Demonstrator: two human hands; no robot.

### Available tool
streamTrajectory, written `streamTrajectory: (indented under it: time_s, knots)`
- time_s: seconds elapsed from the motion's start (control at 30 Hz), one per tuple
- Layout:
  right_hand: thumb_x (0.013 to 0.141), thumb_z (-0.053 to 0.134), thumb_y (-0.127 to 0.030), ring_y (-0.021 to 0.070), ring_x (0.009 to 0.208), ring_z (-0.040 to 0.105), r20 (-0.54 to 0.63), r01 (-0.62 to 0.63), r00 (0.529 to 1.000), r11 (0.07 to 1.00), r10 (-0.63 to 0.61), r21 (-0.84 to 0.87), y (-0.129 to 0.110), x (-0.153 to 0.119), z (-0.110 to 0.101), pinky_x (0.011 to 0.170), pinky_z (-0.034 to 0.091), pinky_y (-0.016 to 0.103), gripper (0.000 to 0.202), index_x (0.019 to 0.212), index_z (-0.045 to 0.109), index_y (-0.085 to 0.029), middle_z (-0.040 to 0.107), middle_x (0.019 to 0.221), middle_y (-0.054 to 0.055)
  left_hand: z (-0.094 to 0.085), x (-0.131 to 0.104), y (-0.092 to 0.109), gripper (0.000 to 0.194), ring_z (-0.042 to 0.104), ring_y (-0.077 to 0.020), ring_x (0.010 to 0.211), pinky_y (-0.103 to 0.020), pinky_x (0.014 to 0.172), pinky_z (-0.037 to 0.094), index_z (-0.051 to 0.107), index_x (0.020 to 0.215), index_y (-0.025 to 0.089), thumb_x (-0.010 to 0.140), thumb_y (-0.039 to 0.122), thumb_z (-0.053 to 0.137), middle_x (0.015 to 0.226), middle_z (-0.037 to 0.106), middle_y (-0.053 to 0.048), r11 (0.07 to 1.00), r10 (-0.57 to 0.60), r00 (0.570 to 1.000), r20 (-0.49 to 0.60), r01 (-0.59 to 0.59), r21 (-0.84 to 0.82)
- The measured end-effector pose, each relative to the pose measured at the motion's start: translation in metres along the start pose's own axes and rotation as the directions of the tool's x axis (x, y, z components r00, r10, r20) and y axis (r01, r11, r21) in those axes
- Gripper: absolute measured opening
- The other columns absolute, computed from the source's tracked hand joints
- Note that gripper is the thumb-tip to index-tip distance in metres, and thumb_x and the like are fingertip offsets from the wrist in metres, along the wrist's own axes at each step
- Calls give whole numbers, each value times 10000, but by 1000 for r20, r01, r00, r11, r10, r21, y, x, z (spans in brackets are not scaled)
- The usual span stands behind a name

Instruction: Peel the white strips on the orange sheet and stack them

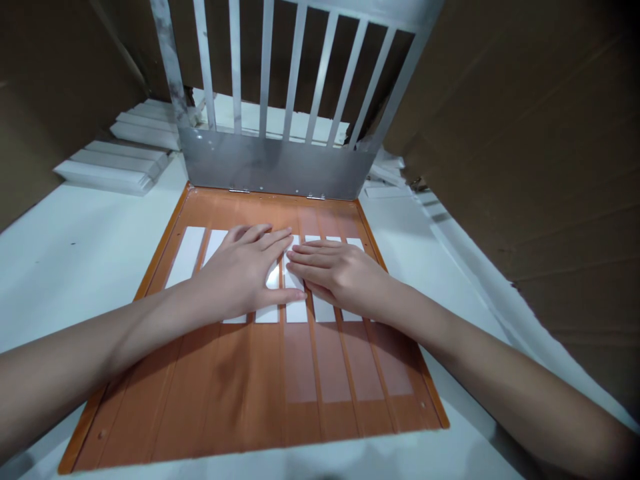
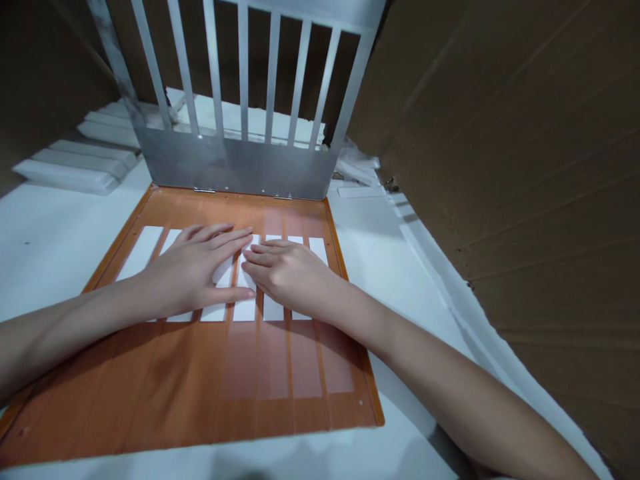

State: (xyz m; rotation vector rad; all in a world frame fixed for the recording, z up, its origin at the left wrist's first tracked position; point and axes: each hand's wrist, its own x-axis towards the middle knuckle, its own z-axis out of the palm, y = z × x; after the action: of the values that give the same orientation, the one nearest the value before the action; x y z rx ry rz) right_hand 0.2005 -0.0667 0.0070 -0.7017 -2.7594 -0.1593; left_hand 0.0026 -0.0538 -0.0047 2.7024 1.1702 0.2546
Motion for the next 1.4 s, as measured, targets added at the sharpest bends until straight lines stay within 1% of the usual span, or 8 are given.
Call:
streamTrajectory:
  time_s: [0.37, 0.57, 0.8, 0.9, 1.03, 1.23, 1.3, 1.4]
  knots:
    - [909, 385, -189, 203, 1028, 605, 22, -25, 999, 1000, 25, 5, 0, 1, 1, 905, 491, 376, 284, 912, 662, -130, 690, 988, 80, 0, 0, -1, 789, 283, -289, 1303, -434, 1034, 189, 364, 1352, 198, 764, 724, 373, 1415, 380, -38, 1000, 20, 1000, -2, -20, -7]
    - [909, 376, -184, 213, 988, 622, 5, -27, 1000, 1000, 27, 0, -1, 0, 3, 875, 503, 375, 300, 890, 665, -109, 698, 933, 94, 0, 1, -2, 780, 259, -287, 1319, -440, 1047, 145, 358, 1358, 223, 767, 731, 360, 1413, 384, -15, 999, 44, 999, 11, -43, -31]
    - [912, 350, -180, 205, 982, 618, 31, -41, 999, 999, 40, 22, -2, 1, 1, 865, 496, 383, 312, 890, 657, -132, 695, 922, 89, -1, 0, 0, 761, 266, -285, 1313, -432, 1040, 164, 374, 1349, 221, 771, 715, 377, 1401, 403, -15, 999, 37, 999, 7, -36, -27]
    - [911, 330, -168, 206, 976, 612, 62, -58, 997, 998, 55, 39, -5, 2, -2, 855, 491, 378, 324, 890, 650, -123, 687, 911, 104, -1, 0, 0, 765, 270, -287, 1308, -429, 1034, 173, 388, 1340, 212, 764, 715, 392, 1387, 424, -18, 999, 38, 999, 3, -38, -19]
    - [877, 371, -129, 207, 949, 606, 117, -85, 990, 994, 77, 63, -12, 4, -7, 831, 480, 374, 262, 893, 633, -123, 673, 914, 109, -2, 1, -1, 758, 291, -298, 1293, -440, 1023, 184, 411, 1326, 204, 764, 713, 388, 1357, 462, -26, 999, 44, 999, -5, -44, -9]
    - [849, 394, -100, 175, 775, 609, 174, -138, 978, 979, 111, 152, -22, 6, -16, 786, 458, 358, 236, 933, 611, -136, 661, 790, 70, -4, 1, -2, 705, 292, -304, 1291, -440, 1008, 215, 425, 1316, 210, 780, 668, 406, 1363, 455, -24, 998, 53, 999, 9, -53, -16]
    - [859, 366, -97, 158, 693, 592, 168, -168, 976, 968, 136, 188, -24, 7, -24, 765, 452, 345, 262, 954, 608, -135, 647, 718, 47, -4, 1, -1, 710, 280, -302, 1298, -442, 1017, 207, 415, 1323, 204, 783, 665, 404, 1367, 450, -26, 998, 57, 998, 22, -57, -19]
    - [865, 367, -121, 151, 645, 561, 87, -258, 966, 946, 245, 196, -28, 8, -40, 695, 441, 319, 259, 959, 606, -147, 634, 692, 35, -6, 1, -1, 724, 273, -306, 1302, -451, 1018, 204, 396, 1337, 203, 787, 674, 391, 1372, 442, -37, 998, 57, 998, 34, -56, -18]
